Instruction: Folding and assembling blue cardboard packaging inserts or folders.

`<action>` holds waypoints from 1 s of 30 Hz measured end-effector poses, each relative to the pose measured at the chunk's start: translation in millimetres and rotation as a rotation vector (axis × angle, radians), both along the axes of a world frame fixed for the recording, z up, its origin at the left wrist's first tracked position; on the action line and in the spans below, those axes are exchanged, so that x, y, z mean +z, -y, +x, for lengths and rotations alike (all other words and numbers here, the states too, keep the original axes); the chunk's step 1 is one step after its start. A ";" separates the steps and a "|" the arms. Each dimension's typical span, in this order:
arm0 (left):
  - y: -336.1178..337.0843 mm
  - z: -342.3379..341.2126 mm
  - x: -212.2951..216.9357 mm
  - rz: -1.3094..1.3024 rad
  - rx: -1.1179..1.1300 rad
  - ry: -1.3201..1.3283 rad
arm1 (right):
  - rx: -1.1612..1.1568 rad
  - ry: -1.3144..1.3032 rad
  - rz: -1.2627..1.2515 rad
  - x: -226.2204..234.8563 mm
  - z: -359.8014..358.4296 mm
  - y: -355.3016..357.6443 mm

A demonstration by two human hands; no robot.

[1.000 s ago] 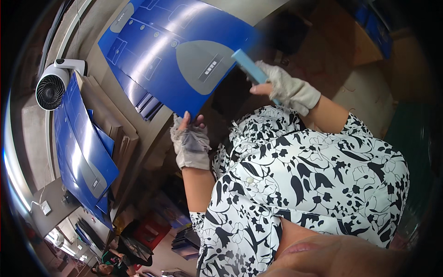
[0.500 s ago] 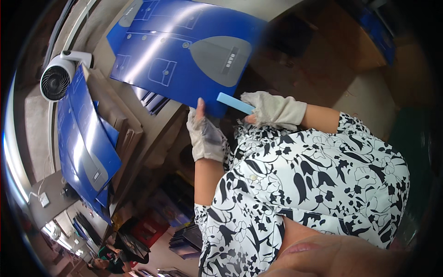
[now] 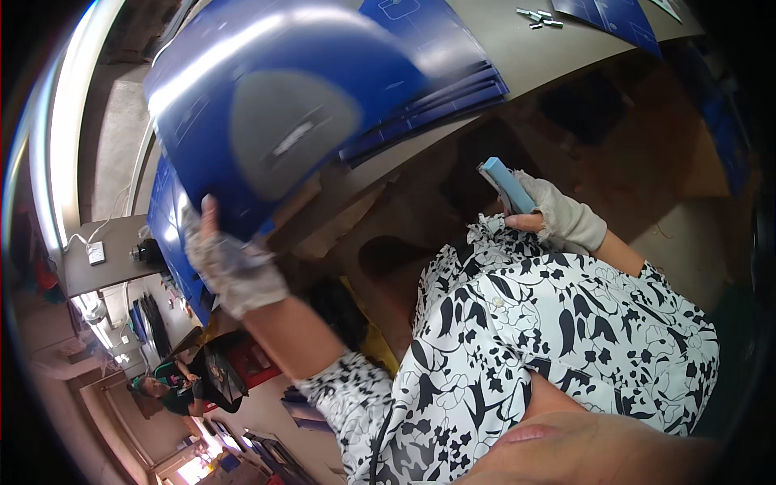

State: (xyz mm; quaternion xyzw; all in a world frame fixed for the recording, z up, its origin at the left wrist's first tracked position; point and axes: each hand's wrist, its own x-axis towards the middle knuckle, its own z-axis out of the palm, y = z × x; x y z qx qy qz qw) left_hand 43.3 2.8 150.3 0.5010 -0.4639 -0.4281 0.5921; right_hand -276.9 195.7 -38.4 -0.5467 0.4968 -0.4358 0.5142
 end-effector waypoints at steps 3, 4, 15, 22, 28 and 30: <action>52.3 163.8 -18.0 -0.620 -0.035 1.053 | 0.002 -0.079 0.065 2.5 5.2 0.4; 59.5 158.2 -5.5 -0.064 -0.015 0.388 | -0.017 -0.087 0.086 0.8 4.3 0.0; 82.5 17.3 7.1 -0.085 -0.062 1.422 | -0.068 -0.144 0.176 -19.2 1.3 -1.8; 145.9 1.8 -43.9 0.162 -0.098 1.822 | -0.169 -0.137 0.073 -14.4 5.2 -1.5; 166.5 23.4 -22.8 0.246 -0.055 1.792 | -0.298 -0.014 0.258 -21.2 1.0 -17.4; 137.9 -14.2 -22.2 -0.140 -0.128 1.874 | -0.349 0.022 0.127 -24.3 2.3 -18.5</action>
